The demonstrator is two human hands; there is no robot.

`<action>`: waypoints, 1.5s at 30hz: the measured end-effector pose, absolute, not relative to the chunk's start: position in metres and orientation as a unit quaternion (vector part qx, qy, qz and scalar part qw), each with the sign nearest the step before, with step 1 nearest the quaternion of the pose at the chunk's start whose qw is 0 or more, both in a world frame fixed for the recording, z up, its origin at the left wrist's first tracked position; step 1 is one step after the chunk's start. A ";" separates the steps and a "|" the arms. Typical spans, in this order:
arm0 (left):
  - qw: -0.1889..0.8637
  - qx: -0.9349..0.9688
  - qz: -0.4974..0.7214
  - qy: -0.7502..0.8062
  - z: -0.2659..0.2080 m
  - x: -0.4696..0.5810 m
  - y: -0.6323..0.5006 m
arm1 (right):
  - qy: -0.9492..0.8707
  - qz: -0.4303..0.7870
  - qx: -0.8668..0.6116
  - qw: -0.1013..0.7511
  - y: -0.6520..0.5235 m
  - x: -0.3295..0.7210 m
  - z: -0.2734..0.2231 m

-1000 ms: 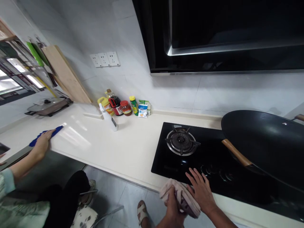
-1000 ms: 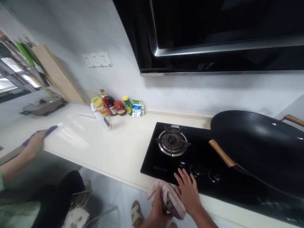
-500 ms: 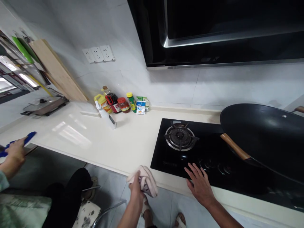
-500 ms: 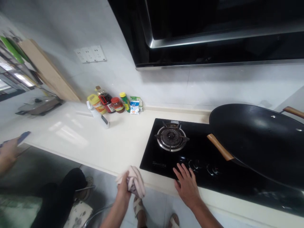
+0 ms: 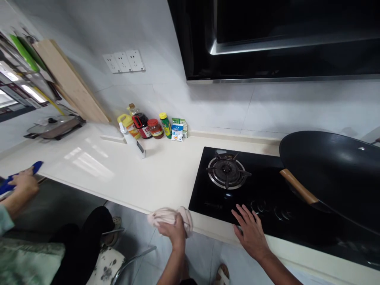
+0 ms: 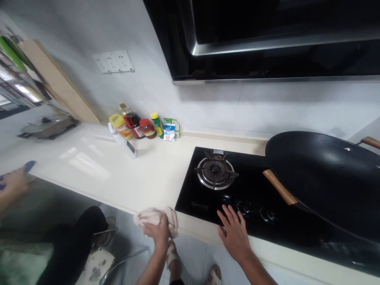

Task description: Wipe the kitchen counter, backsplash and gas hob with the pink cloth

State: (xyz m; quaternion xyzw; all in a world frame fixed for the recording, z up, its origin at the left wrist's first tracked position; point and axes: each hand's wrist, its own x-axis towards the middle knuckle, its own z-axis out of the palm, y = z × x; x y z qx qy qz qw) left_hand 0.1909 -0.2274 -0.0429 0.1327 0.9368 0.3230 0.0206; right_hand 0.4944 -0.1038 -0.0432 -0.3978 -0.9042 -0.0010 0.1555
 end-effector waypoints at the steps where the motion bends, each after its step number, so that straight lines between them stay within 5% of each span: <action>1: 0.012 0.151 0.320 0.935 -0.045 0.202 -0.229 | -0.905 -0.005 -0.396 0.156 -0.104 0.495 -0.043; 18: 0.021 0.339 0.040 0.940 0.014 0.151 -0.190 | -0.906 -0.012 -0.392 0.159 -0.104 0.497 -0.047; 32: 0.059 0.506 0.082 0.857 0.019 0.143 -0.058 | -0.909 -0.029 -0.385 0.160 -0.102 0.494 -0.047; 45: 0.035 0.629 0.084 0.772 0.007 0.157 -0.222 | -0.906 -0.028 -0.386 0.172 -0.102 0.492 -0.049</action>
